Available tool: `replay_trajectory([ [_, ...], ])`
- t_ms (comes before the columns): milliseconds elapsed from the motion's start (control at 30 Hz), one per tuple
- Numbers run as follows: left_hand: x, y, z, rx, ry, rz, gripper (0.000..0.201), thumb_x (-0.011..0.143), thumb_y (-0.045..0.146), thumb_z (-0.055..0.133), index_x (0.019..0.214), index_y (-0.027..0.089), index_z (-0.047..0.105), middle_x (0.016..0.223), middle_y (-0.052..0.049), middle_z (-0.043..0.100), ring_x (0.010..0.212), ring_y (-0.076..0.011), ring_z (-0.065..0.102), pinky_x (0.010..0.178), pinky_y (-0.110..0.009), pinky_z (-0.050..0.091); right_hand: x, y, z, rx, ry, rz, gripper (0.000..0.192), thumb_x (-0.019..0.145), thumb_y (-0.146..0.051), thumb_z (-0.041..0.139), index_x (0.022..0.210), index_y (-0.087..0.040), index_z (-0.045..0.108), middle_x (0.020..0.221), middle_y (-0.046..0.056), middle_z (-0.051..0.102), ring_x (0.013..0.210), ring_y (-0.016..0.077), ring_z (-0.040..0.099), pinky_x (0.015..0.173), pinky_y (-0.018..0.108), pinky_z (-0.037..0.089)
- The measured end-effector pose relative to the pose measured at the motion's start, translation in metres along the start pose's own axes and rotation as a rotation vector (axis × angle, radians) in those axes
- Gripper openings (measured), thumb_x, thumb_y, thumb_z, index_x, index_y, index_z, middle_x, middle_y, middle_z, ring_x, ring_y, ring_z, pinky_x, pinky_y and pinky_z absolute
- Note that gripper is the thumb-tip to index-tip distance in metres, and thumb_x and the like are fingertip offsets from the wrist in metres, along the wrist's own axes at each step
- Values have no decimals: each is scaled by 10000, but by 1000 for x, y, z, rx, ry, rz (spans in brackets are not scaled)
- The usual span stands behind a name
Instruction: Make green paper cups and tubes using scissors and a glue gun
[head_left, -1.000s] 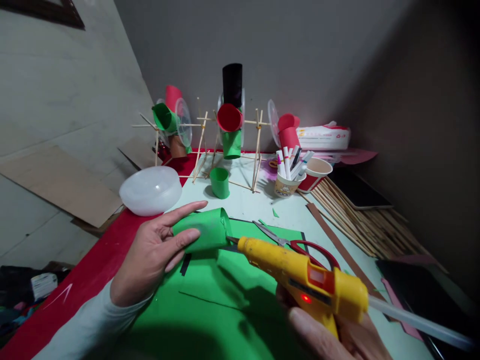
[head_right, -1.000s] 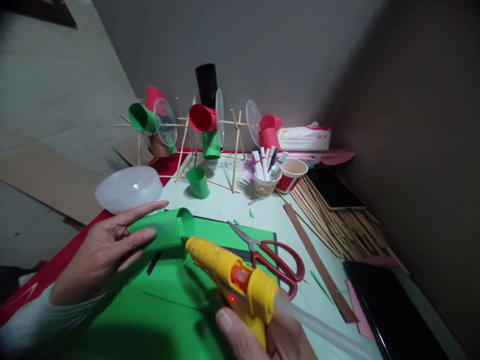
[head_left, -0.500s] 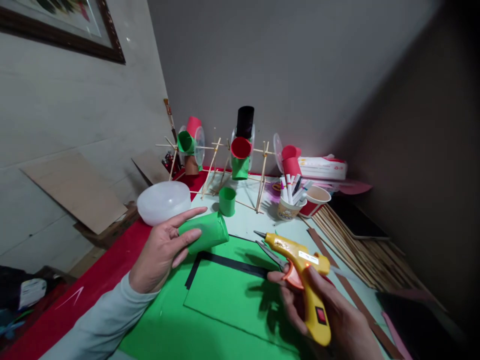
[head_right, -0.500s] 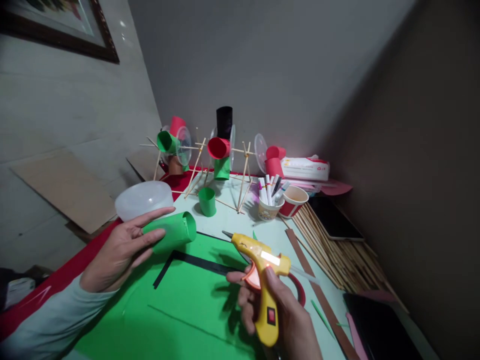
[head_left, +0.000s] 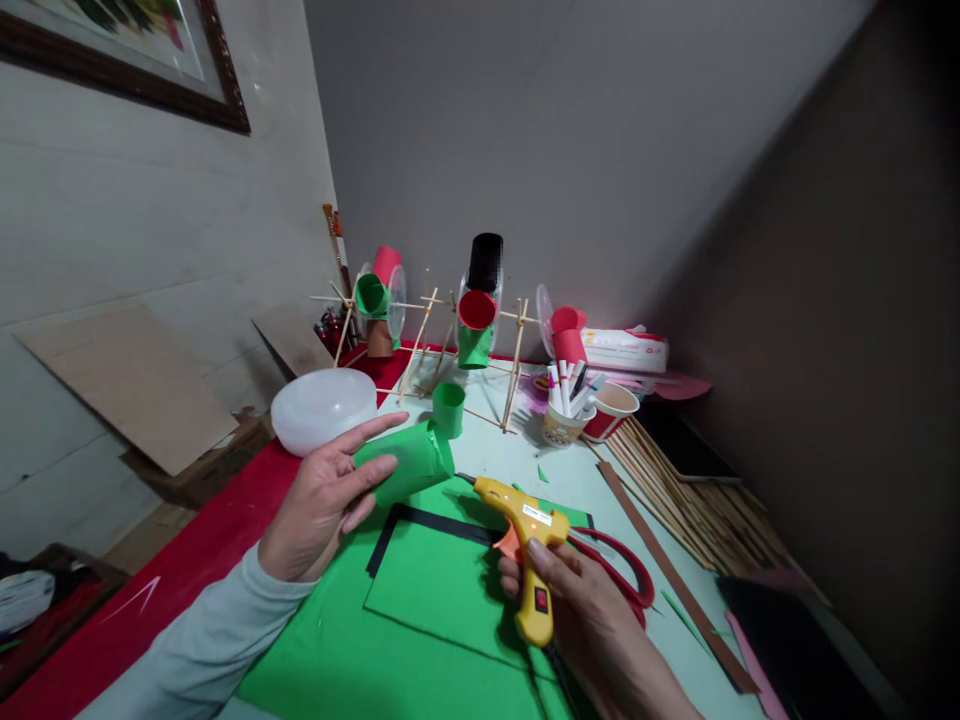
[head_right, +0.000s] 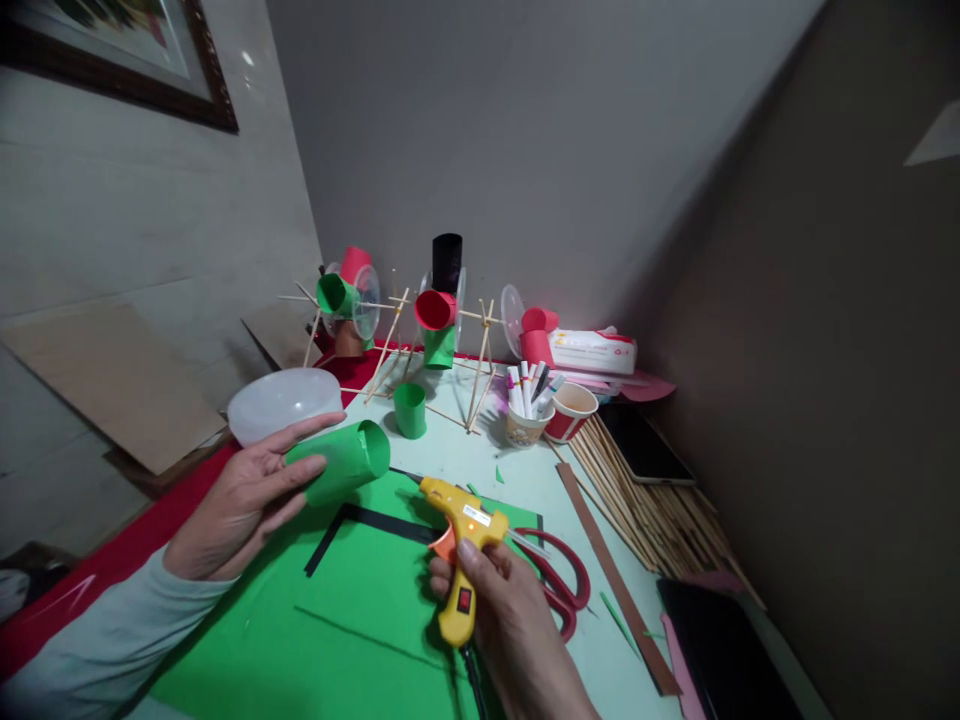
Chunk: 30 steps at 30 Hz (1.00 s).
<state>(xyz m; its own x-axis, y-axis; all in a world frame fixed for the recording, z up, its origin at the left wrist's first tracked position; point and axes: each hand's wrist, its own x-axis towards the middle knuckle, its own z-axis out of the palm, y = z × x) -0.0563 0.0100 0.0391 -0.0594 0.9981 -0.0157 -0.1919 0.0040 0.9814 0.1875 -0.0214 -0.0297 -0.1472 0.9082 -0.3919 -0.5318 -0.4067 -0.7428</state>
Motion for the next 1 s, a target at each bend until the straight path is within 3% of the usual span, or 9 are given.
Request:
replay_trajectory([
  [167, 5, -1, -2, 8, 45, 45, 656, 721, 334, 852, 1319, 167, 641, 676, 37, 524, 436, -10, 214, 336, -119, 187, 2, -3, 6, 16, -96, -44, 357, 738, -316, 858, 989, -96, 731, 886, 116, 776, 799, 206, 738, 756, 292, 565],
  [400, 7, -4, -2, 0, 18, 77, 637, 746, 318, 834, 1323, 144, 628, 628, 68, 452, 424, -10, 194, 332, -129, 176, 8, -14, 12, -49, -124, -69, 299, 751, -265, 830, 975, -97, 726, 959, 118, 760, 952, 252, 738, 882, 336, 558],
  [500, 4, -5, 0, -22, -12, 52, 646, 743, 336, 834, 1326, 152, 625, 592, 87, 407, 412, -13, 192, 332, -139, 161, -4, -14, -4, -107, -66, -68, 351, 726, -263, 848, 1025, -131, 719, 973, 97, 766, 952, 248, 742, 912, 357, 552],
  [567, 1, -4, 2, -28, -40, 29, 648, 746, 345, 831, 1332, 165, 621, 570, 98, 385, 406, -16, 187, 333, -145, 159, -16, -14, -16, -212, 43, -97, 377, 716, -319, 864, 1022, -163, 708, 932, 85, 773, 876, 245, 758, 871, 377, 571],
  [667, -4, -2, 7, -30, -81, -3, 647, 753, 348, 825, 1340, 179, 614, 546, 115, 338, 400, -16, 164, 333, -148, 159, -36, -19, -19, -528, -9, -226, 381, 785, -477, 786, 994, -171, 699, 976, 125, 762, 863, 274, 752, 757, 370, 588],
  [733, -8, -1, 10, -36, -105, -24, 636, 759, 346, 820, 1339, 184, 614, 535, 127, 280, 394, -18, 160, 334, -146, 157, -43, -25, -8, -840, -84, -329, 317, 890, -480, 669, 1034, -198, 681, 1024, 110, 742, 914, 260, 725, 765, 351, 573],
  [767, -9, -2, 11, -34, -118, -37, 630, 765, 348, 815, 1340, 188, 612, 533, 129, 263, 388, -19, 166, 335, -146, 153, -45, -28, 0, -925, -59, -416, 285, 921, -456, 631, 1056, -208, 668, 1011, 94, 734, 894, 240, 712, 774, 340, 562],
  [900, -13, -8, 16, 18, -171, -90, 616, 800, 370, 784, 1365, 217, 591, 549, 122, 257, 374, -16, 182, 345, -152, 129, -37, -30, 32, -1014, -74, -693, 242, 954, -312, 581, 1177, -221, 602, 922, 49, 682, 799, 191, 665, 731, 296, 526],
  [1000, -15, -15, 18, 59, -203, -132, 634, 812, 385, 774, 1392, 238, 566, 571, 113, 277, 390, -19, 192, 357, -152, 129, -28, -24, 41, -1016, -100, -863, 188, 920, -209, 610, 1107, -227, 610, 955, 50, 634, 737, 167, 612, 689, 286, 512],
])
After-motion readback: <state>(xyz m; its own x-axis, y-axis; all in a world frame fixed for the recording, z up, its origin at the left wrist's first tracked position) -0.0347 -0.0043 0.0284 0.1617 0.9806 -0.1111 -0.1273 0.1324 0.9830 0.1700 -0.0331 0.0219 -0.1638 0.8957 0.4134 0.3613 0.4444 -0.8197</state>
